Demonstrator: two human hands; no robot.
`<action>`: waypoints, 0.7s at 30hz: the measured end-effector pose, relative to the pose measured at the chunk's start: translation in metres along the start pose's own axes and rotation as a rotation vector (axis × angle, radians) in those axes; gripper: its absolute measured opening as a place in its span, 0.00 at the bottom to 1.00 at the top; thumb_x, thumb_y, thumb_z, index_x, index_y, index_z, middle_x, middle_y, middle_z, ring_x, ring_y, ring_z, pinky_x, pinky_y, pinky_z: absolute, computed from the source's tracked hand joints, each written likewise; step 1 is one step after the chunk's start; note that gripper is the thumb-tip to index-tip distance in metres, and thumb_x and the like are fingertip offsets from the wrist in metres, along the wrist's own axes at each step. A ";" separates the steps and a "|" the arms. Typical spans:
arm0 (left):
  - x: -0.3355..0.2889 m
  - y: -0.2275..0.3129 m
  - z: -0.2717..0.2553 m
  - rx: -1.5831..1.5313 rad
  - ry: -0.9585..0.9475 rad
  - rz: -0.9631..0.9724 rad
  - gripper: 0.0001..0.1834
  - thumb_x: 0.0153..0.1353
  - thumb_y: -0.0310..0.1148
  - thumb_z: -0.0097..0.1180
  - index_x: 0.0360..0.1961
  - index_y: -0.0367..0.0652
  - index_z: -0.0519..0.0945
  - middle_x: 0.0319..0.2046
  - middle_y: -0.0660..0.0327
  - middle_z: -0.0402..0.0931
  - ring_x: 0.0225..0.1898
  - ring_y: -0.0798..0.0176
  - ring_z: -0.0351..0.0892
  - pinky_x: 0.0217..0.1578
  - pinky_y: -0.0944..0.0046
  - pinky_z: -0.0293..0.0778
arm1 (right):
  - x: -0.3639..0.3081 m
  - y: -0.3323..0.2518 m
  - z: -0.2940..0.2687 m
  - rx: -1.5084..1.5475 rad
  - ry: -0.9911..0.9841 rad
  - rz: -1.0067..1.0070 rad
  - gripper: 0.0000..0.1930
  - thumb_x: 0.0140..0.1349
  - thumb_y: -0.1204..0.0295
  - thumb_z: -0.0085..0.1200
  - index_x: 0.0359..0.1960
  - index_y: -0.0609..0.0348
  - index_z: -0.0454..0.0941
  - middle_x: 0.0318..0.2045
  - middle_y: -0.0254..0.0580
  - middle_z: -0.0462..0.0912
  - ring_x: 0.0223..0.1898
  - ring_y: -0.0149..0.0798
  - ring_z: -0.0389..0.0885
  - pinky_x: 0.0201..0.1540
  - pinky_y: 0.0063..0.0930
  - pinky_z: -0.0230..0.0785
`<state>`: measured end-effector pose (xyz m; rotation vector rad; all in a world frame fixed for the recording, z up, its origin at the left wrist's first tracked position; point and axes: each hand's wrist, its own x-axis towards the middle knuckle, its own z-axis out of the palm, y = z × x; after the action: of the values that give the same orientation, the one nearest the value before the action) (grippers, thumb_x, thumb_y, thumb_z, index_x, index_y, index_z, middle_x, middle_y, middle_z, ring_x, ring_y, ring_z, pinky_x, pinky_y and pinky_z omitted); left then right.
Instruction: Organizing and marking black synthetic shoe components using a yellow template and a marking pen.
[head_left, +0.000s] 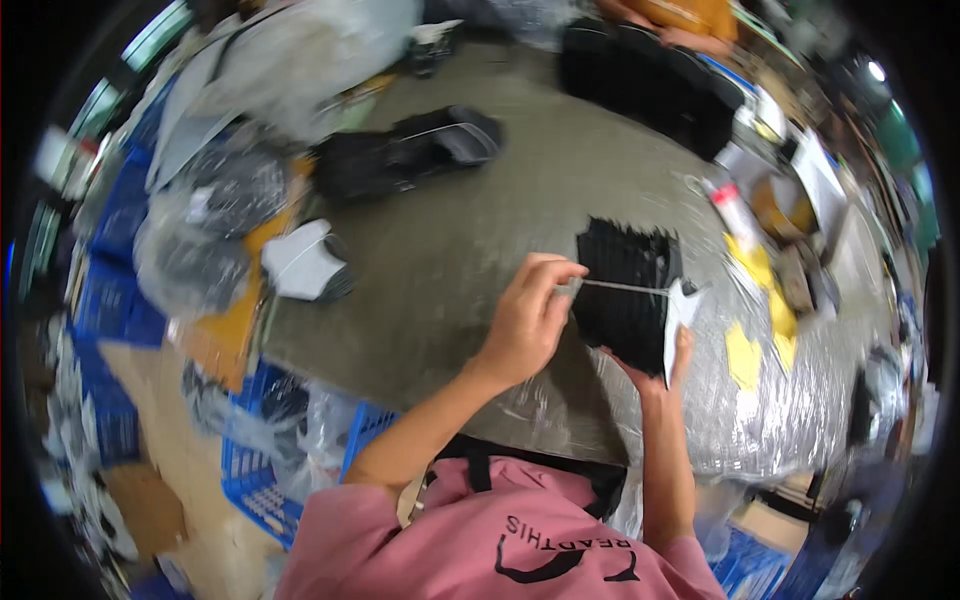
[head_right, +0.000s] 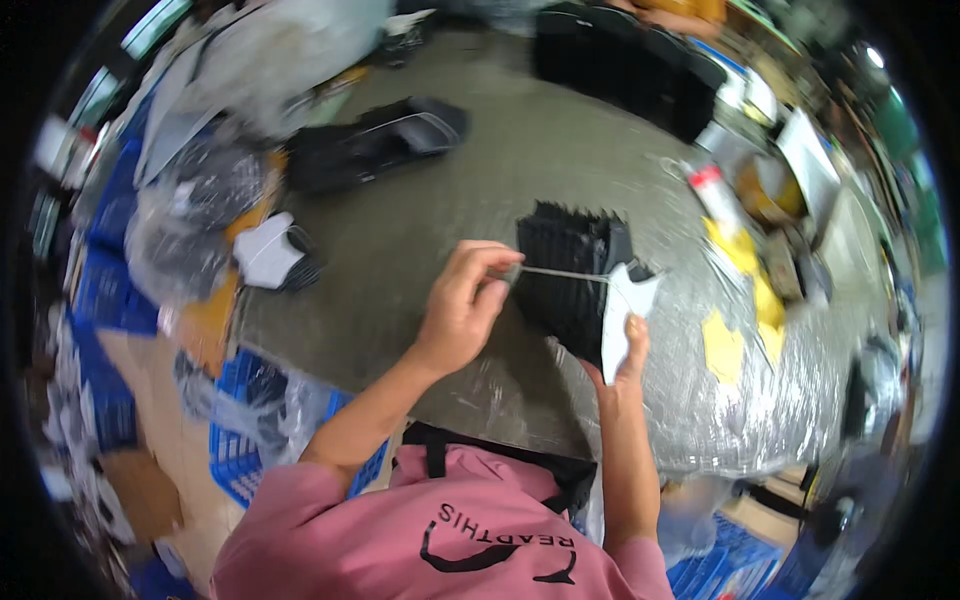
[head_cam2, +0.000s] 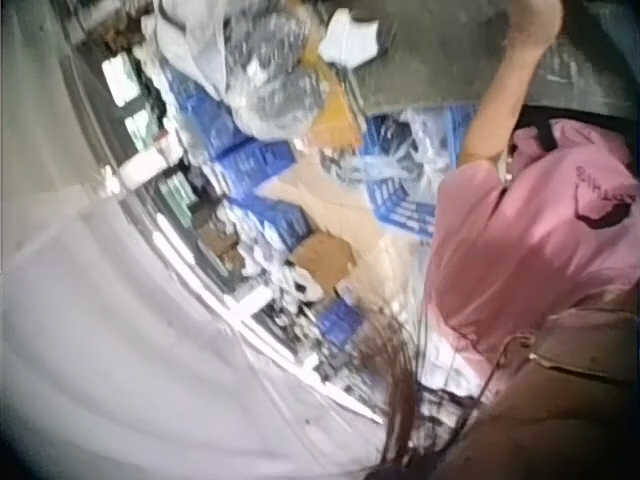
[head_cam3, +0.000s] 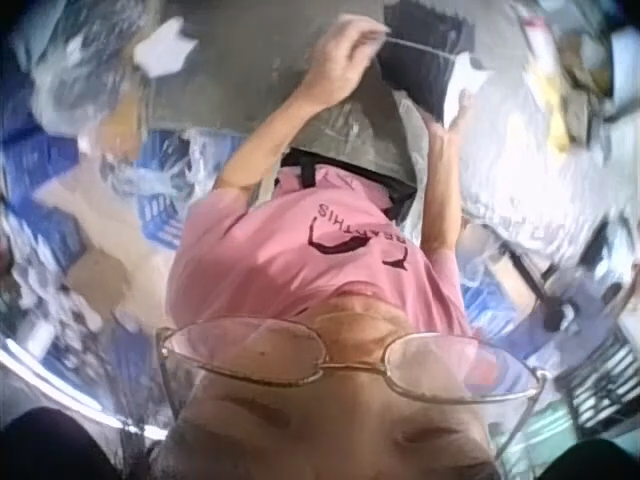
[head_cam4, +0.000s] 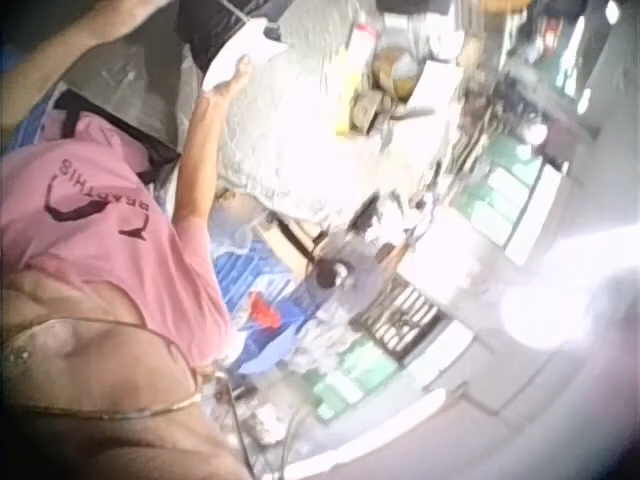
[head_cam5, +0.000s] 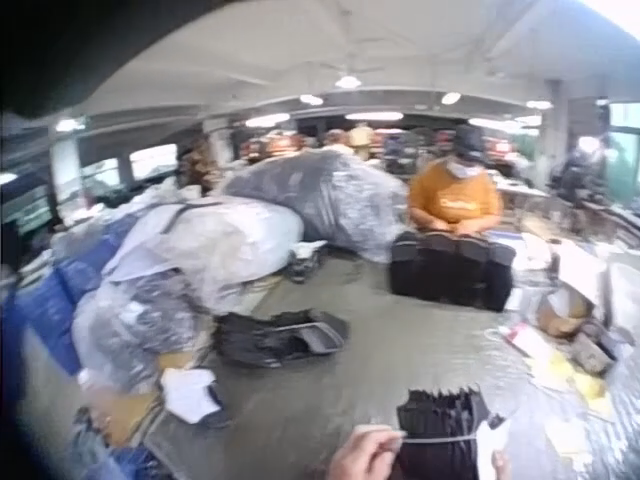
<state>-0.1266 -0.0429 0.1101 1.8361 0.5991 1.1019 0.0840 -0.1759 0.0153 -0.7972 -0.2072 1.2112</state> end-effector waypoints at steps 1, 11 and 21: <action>-0.006 -0.008 -0.006 -0.002 0.022 0.007 0.16 0.60 0.14 0.50 0.49 0.37 0.77 0.49 0.54 0.73 0.45 0.59 0.78 0.46 0.64 0.76 | 0.001 0.002 0.017 -0.009 -0.087 0.038 0.40 0.54 0.47 0.56 0.67 0.55 0.68 0.65 0.51 0.72 0.64 0.60 0.72 0.63 0.68 0.65; -0.132 -0.063 -0.134 0.006 0.530 -0.387 0.17 0.65 0.17 0.47 0.55 0.38 0.72 0.48 0.57 0.75 0.46 0.65 0.79 0.48 0.66 0.75 | 0.065 0.079 0.132 -0.211 -0.182 0.398 0.27 0.53 0.63 0.66 0.54 0.63 0.78 0.47 0.42 0.86 0.47 0.42 0.85 0.55 0.39 0.78; -0.117 -0.107 -0.292 0.049 0.783 -0.509 0.34 0.75 0.59 0.38 0.68 0.43 0.64 0.64 0.54 0.67 0.60 0.58 0.71 0.59 0.58 0.65 | 0.118 0.126 0.261 -0.989 -0.301 0.335 0.44 0.51 0.49 0.70 0.61 0.73 0.71 0.51 0.51 0.82 0.51 0.42 0.80 0.55 0.34 0.69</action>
<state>-0.4345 0.0510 0.0270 1.1259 1.4572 1.4232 -0.1088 0.0588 0.0906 -1.5369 -1.0018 1.5426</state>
